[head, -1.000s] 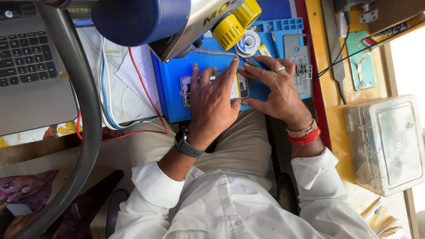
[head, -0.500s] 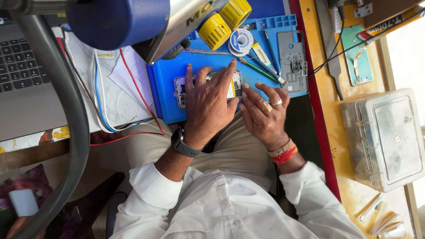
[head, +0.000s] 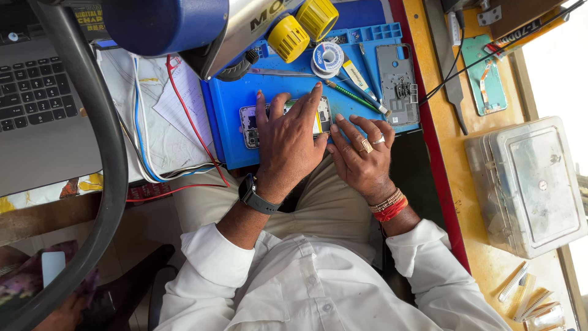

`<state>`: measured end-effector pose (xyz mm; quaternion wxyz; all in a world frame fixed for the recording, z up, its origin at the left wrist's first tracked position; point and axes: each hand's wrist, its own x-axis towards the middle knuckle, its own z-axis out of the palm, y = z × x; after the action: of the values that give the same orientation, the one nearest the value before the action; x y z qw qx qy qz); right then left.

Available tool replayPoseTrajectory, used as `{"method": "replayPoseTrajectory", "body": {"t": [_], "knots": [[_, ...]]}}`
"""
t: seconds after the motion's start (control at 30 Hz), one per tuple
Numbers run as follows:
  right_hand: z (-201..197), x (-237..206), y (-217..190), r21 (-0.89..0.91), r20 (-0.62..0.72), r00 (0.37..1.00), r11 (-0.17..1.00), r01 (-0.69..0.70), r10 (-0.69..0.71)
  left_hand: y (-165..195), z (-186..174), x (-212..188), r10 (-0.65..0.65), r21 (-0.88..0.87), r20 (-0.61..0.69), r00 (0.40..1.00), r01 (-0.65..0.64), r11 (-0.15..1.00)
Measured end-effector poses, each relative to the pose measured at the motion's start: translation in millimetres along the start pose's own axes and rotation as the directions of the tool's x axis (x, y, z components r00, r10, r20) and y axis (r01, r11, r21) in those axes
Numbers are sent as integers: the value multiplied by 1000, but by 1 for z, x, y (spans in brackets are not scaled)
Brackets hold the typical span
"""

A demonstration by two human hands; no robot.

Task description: The person repairs a smartphone at a workbench. They press and reseat the battery and internal components of the opened phone, manipulate small parts with their fingers, close the phone by pressing the back cover on, hold and turn the assembled phone, then place it on the mat and continue working on the exposed internals with a screwdriver.

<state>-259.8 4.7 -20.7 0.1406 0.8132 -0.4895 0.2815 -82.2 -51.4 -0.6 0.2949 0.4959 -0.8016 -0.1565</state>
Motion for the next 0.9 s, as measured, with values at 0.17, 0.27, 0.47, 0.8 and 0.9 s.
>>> {"method": "replayPoseTrajectory", "body": {"t": [0.17, 0.27, 0.47, 0.8, 0.9], "knots": [[3, -1, 2, -7, 6, 1000, 1000, 26, -26, 0, 1, 4, -13, -24, 10, 1000, 13, 1000], [7, -1, 2, 33, -15, 1000, 999, 18, -17, 0, 0, 4, 5, -33, -16, 1000, -5, 999], [11, 8, 3, 138, -58, 998, 990, -4, 12, 4, -3, 6, 4, 24, 39, 999, -5, 1000], [2, 22, 15, 278, 87, 993, 956, -96, 74, -2, -5, 11, 59, -56, 52, 997, -56, 997], [1, 25, 17, 270, 135, 988, 957, -110, 75, -4, -4, 15, 74, -62, 75, 994, -70, 996]]}}
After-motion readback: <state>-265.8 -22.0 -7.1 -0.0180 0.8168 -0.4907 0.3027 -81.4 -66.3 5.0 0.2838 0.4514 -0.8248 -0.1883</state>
